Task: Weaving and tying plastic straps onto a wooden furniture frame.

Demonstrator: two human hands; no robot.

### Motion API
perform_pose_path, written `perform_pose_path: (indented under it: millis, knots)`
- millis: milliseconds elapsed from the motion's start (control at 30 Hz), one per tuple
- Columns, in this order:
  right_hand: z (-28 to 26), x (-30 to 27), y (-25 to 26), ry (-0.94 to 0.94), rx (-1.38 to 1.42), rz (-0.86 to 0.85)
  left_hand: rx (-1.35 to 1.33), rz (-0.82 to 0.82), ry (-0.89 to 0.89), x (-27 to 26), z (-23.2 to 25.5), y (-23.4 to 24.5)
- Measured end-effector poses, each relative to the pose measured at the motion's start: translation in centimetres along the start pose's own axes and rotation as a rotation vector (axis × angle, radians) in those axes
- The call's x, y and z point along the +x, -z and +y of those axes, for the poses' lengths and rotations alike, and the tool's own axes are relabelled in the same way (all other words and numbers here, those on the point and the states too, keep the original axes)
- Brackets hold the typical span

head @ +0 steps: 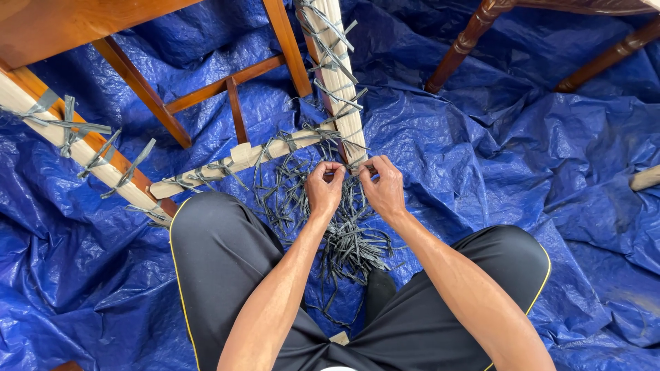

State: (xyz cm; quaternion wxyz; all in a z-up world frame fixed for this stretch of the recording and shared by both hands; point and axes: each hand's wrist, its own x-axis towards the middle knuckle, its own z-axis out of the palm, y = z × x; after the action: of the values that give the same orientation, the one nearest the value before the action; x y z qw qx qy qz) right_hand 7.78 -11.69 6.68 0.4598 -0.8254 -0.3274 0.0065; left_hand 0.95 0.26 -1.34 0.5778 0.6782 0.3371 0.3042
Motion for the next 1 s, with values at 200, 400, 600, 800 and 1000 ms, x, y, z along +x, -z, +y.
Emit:
perform_pose_path:
  millis: [200,400,600,800,1000]
  knots:
    - [0.1,-0.2,0.2,0.034,-0.021,-0.03,-0.03,-0.05,0.054,-0.1,0.1,0.2]
    - [0.4,-0.8,0.6,0.054,0.016,-0.105,-0.112,-0.109,0.117,-0.2,-0.3,-0.2]
    - [-0.4,-1.2,1.5,0.006,-0.046,-0.131,-0.176,-0.107,0.147,-0.3,-0.7,-0.5]
    - [-0.2,-1.4,2.0,0.024,-0.074,-0.139,-0.182,-0.103,0.15,-0.5,-0.6,-0.4]
    - [-0.4,-1.8,2.5,0.021,-0.068,-0.161,-0.219,-0.098,0.146,-0.3,-1.4,-0.9]
